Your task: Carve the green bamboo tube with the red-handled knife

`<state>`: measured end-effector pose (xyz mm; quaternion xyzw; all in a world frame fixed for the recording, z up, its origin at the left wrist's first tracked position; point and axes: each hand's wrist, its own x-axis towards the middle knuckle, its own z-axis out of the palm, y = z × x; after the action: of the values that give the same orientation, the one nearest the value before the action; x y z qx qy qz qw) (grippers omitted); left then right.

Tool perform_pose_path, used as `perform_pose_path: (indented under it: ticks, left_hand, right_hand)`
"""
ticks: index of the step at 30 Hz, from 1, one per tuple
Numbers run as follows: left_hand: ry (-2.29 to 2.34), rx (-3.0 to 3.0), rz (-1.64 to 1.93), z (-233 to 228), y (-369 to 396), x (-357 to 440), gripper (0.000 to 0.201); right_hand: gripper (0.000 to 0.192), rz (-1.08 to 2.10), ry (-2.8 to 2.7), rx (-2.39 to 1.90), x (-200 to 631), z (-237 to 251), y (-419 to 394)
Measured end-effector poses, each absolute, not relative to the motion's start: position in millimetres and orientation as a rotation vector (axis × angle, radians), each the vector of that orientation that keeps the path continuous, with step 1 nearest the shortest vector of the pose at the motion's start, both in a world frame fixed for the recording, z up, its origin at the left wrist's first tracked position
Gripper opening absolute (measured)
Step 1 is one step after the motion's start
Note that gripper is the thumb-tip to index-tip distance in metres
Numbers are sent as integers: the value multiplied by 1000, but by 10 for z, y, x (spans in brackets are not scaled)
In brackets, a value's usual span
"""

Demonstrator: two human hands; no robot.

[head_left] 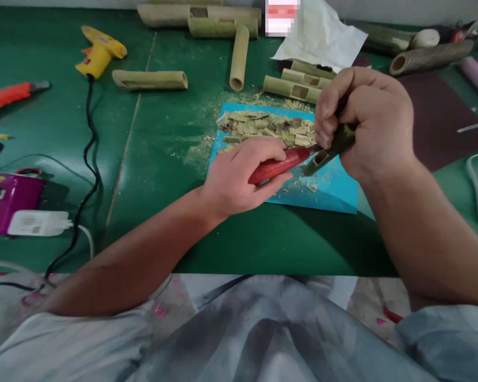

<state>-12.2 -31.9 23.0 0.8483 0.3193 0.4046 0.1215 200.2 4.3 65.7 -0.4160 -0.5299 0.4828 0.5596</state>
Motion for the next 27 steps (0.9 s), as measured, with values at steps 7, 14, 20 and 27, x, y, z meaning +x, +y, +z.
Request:
perform_pose_path:
  ticks: [7, 14, 20, 27]
  left_hand:
    - [954, 2406, 1152, 312, -339, -50, 17]
    - [930, 2300, 1428, 331, -393, -4, 23]
    - [1007, 2416, 1328, 341, -352, -23, 27]
    - [705, 2528, 1400, 312, -197, 36, 29]
  right_hand:
    - [16, 1202, -1275, -971, 2028, 663, 26]
    - [20, 1260, -1231, -1001, 2001, 730, -13]
    - [22, 1340, -1226, -917, 2033, 707, -21]
    - [19, 1398, -1265, -830, 2089, 684, 21]
